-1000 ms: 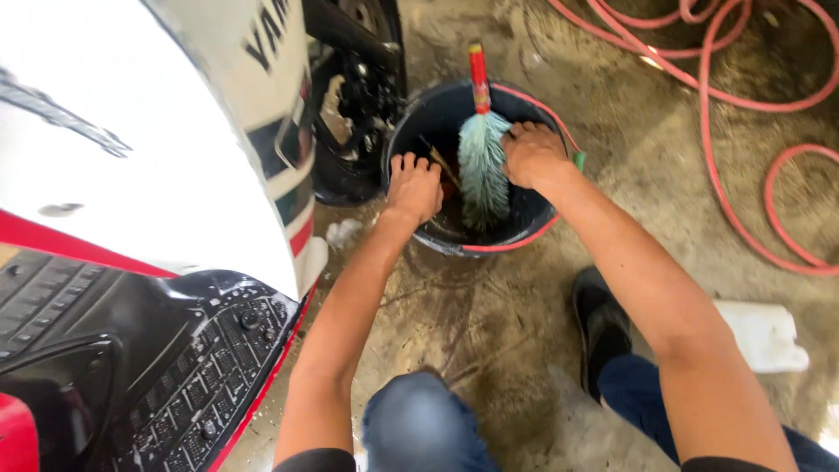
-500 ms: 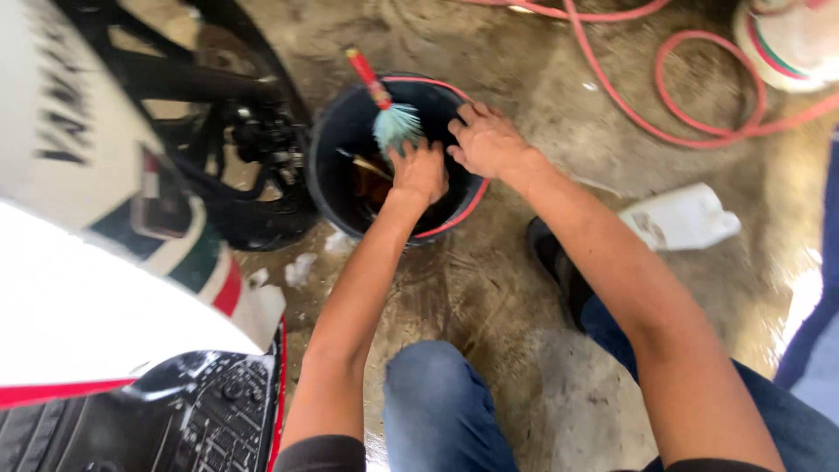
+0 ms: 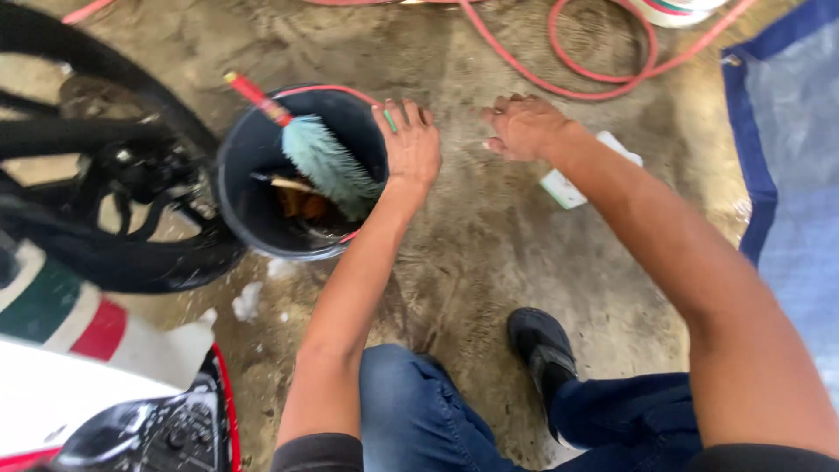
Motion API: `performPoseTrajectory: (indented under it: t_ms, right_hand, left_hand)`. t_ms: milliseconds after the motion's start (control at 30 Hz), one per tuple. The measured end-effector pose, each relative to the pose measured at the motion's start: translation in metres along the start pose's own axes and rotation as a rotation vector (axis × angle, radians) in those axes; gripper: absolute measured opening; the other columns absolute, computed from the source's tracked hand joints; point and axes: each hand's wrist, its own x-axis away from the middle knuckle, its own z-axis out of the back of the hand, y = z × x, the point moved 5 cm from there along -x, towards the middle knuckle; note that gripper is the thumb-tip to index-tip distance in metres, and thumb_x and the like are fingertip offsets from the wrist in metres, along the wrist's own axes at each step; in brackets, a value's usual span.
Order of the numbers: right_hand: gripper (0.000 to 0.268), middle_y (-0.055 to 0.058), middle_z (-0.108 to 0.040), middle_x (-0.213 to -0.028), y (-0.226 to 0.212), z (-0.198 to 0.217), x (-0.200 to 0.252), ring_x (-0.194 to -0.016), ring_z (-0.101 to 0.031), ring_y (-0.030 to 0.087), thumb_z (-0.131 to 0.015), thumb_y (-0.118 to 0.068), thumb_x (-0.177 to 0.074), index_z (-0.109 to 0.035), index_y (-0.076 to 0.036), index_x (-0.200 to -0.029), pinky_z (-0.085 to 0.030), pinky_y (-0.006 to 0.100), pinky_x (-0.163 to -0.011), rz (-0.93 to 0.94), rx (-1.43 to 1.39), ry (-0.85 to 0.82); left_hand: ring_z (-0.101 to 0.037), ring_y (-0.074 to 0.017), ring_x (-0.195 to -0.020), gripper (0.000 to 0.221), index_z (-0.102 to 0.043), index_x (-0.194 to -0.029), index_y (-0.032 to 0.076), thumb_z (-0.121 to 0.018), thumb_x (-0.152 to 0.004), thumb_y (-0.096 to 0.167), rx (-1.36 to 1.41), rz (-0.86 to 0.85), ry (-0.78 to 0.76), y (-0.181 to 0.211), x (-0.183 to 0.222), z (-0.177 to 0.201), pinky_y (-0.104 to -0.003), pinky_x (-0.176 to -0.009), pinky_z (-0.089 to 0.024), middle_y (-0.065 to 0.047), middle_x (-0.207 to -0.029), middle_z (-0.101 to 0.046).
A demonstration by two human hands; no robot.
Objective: The person scrubs the front wheel and brake disc of a motorcycle using a brush and a bucket of soapy water. They pour more soap into the bucket and continue scrubbing the wheel spokes and tire with the brush.
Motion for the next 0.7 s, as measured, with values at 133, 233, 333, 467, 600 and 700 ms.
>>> performPoseTrajectory:
  t_ms: [133, 233, 333, 467, 600, 700]
  right_hand:
    - [0.06, 0.018, -0.058, -0.142, 0.073, -0.02, 0.047, -0.13, -0.057, 0.037, -0.062, -0.046, -0.099, -0.049, -0.011, -0.147, -0.049, 0.049, -0.107, -0.134, -0.047, -0.044]
    - [0.066, 0.022, -0.05, -0.149, 0.119, -0.044, 0.076, -0.129, -0.054, 0.039, -0.062, -0.047, -0.098, -0.044, -0.009, -0.148, -0.047, 0.051, -0.104, -0.209, -0.022, -0.07]
    - [0.082, 0.023, -0.055, -0.146, 0.136, -0.05, 0.112, -0.135, -0.053, 0.039, -0.066, -0.055, -0.094, -0.037, -0.01, -0.156, -0.045, 0.05, -0.11, -0.319, -0.151, -0.169]
    - [0.117, 0.027, -0.051, -0.146, 0.154, -0.075, 0.146, -0.133, -0.053, 0.042, -0.078, -0.062, -0.076, -0.022, -0.003, -0.161, -0.045, 0.047, -0.111, -0.422, -0.39, -0.176]
    - [0.115, 0.03, -0.054, -0.14, 0.167, -0.119, 0.149, -0.129, -0.053, 0.044, -0.083, -0.061, -0.073, -0.029, 0.002, -0.152, -0.045, 0.047, -0.106, -0.352, -0.493, -0.055]
    - [0.095, 0.028, -0.068, -0.129, 0.161, -0.117, 0.146, -0.122, -0.065, 0.042, -0.078, -0.052, -0.076, -0.045, 0.003, -0.146, -0.051, 0.046, -0.107, -0.375, -0.517, -0.092]
  left_hand:
    - [-0.044, -0.0496, -0.14, 0.039, -0.061, -0.13, -0.001, -0.062, -0.094, 0.015, 0.078, -0.156, -0.085, 0.075, -0.012, -0.001, -0.073, -0.118, -0.023, -0.027, -0.146, -0.05]
    - [-0.038, -0.047, -0.141, 0.075, -0.045, -0.144, -0.001, -0.07, -0.077, 0.018, 0.194, -0.281, -0.432, 0.133, -0.009, 0.001, -0.066, -0.117, -0.021, -0.027, -0.153, -0.039]
    - [-0.036, -0.0475, -0.144, 0.076, -0.032, -0.157, 0.007, -0.065, -0.088, 0.011, 0.444, -0.344, -0.49, 0.18, -0.006, -0.028, -0.059, -0.12, -0.025, -0.026, -0.158, -0.035]
    - [-0.035, -0.0389, -0.147, 0.09, -0.014, -0.162, 0.016, -0.068, -0.089, 0.013, 0.672, -0.298, -0.737, 0.224, -0.009, 0.005, -0.049, -0.119, -0.034, -0.017, -0.164, -0.028]
    - [-0.033, -0.0356, -0.147, 0.104, -0.006, -0.162, 0.026, -0.074, -0.085, 0.006, 0.701, -0.291, -0.804, 0.249, -0.018, 0.022, -0.049, -0.118, -0.031, -0.014, -0.164, -0.021]
    - [-0.04, -0.0348, -0.142, 0.098, -0.02, -0.155, 0.024, -0.077, -0.079, 0.002, 0.832, -0.275, -0.734, 0.254, -0.022, 0.015, -0.047, -0.116, -0.033, -0.011, -0.161, -0.03]
